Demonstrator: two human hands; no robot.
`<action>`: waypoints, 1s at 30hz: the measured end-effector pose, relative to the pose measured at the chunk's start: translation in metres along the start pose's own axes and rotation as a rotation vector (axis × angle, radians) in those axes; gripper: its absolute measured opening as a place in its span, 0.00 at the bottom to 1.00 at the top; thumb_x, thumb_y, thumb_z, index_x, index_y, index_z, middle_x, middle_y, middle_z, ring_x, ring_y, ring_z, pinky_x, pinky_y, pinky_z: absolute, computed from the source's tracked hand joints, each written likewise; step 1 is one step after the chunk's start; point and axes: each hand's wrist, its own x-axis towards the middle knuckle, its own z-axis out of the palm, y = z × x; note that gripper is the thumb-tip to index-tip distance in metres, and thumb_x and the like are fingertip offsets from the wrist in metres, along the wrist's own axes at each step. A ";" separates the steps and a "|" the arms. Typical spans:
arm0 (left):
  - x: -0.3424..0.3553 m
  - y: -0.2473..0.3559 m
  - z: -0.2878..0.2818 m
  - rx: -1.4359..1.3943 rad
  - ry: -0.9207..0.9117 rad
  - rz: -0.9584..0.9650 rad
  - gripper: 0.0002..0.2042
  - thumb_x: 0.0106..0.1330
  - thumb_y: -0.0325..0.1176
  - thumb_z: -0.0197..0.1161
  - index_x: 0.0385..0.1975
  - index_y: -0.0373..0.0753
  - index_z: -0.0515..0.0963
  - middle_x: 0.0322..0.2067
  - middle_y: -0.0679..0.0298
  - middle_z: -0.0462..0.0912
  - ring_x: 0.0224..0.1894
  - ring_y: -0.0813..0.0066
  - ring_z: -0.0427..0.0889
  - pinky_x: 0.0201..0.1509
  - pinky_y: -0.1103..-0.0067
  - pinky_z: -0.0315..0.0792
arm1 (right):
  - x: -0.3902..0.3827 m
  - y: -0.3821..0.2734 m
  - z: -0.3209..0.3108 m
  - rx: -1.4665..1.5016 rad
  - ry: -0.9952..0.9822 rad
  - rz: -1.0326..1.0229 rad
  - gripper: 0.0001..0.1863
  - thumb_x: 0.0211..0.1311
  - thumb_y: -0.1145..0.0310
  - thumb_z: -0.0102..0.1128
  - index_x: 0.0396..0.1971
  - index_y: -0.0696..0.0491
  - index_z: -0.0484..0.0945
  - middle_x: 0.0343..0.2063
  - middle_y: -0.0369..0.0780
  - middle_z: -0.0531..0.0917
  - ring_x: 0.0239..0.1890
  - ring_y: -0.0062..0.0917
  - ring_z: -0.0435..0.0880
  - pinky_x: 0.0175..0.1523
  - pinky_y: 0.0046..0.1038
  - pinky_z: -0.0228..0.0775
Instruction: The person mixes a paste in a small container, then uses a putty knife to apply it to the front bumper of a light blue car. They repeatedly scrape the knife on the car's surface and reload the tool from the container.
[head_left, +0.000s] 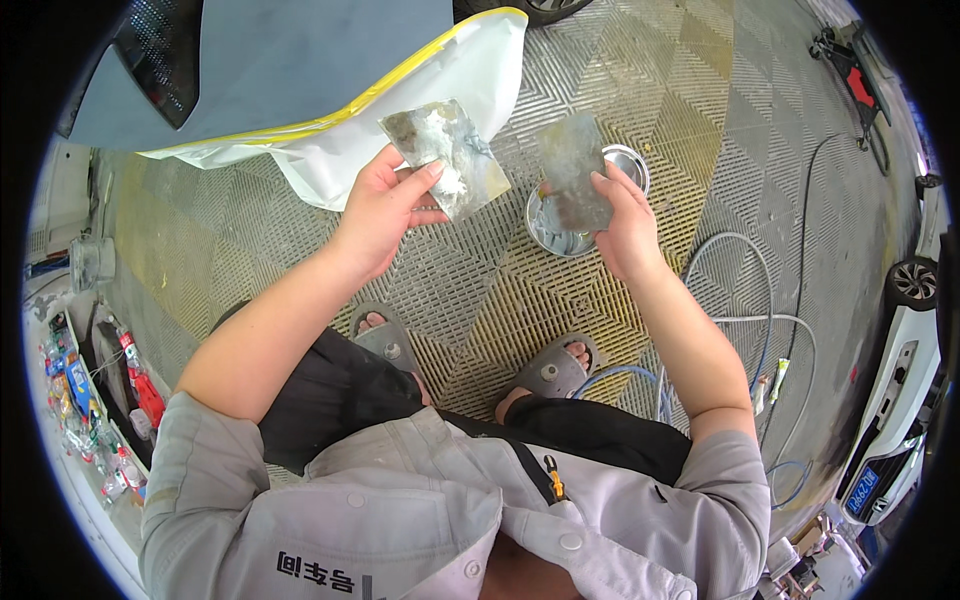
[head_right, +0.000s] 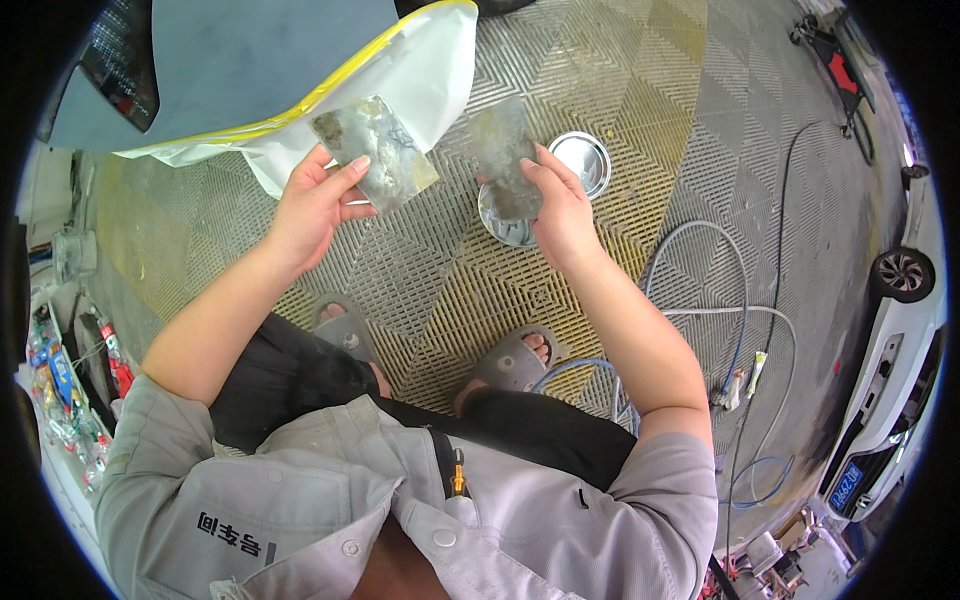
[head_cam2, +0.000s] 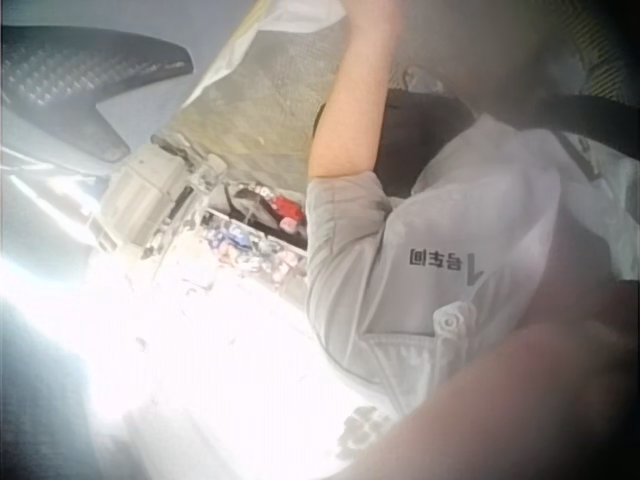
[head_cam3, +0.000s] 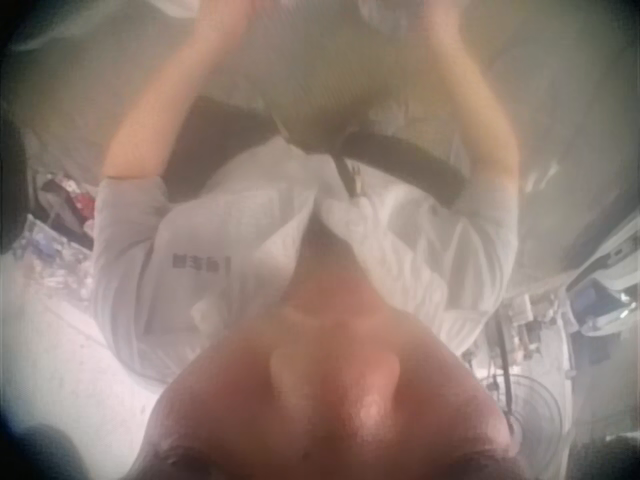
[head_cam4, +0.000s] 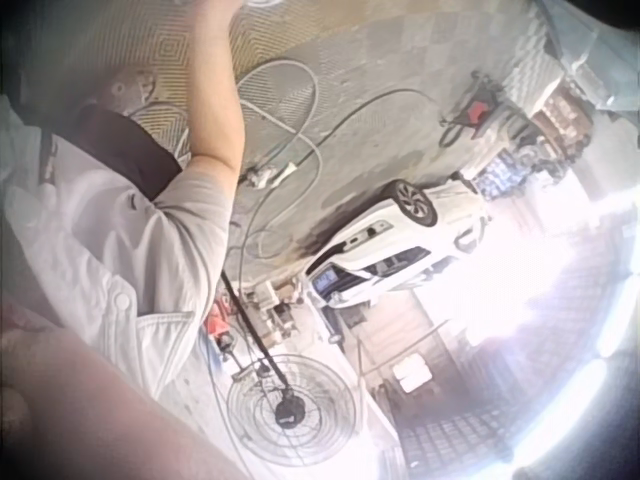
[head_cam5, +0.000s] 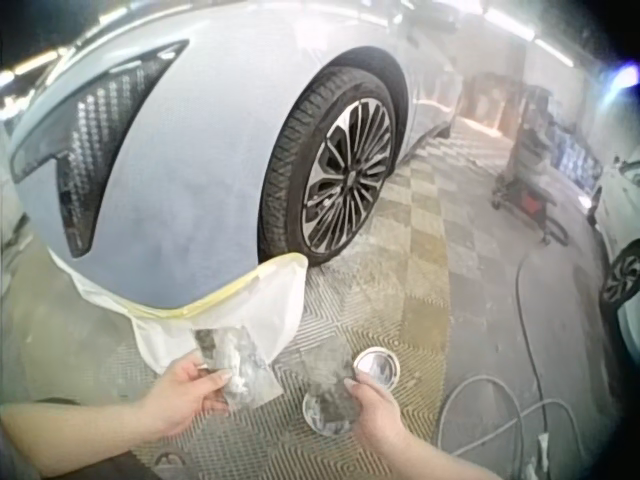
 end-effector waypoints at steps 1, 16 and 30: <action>0.001 0.000 0.000 0.007 0.003 -0.002 0.12 0.78 0.34 0.63 0.57 0.41 0.76 0.50 0.65 0.87 0.48 0.76 0.87 0.48 0.74 0.86 | -0.001 0.002 -0.001 0.040 0.070 0.026 0.25 0.75 0.71 0.61 0.67 0.64 0.73 0.54 0.43 0.86 0.52 0.29 0.87 0.56 0.34 0.82; 0.005 -0.005 -0.009 0.606 -0.237 0.103 0.12 0.80 0.30 0.60 0.59 0.37 0.78 0.43 0.65 0.89 0.42 0.78 0.88 0.45 0.76 0.85 | -0.002 0.023 0.015 -0.338 -0.132 -0.046 0.12 0.79 0.66 0.57 0.38 0.61 0.81 0.28 0.27 0.80 0.30 0.10 0.71 0.36 0.21 0.66; -0.004 -0.012 0.004 0.007 -0.064 -0.100 0.13 0.80 0.34 0.61 0.59 0.41 0.76 0.49 0.64 0.88 0.45 0.74 0.90 0.44 0.76 0.85 | -0.018 0.029 0.030 -0.852 -0.327 -0.285 0.32 0.62 0.73 0.75 0.69 0.52 0.79 0.68 0.44 0.72 0.62 0.29 0.80 0.64 0.30 0.77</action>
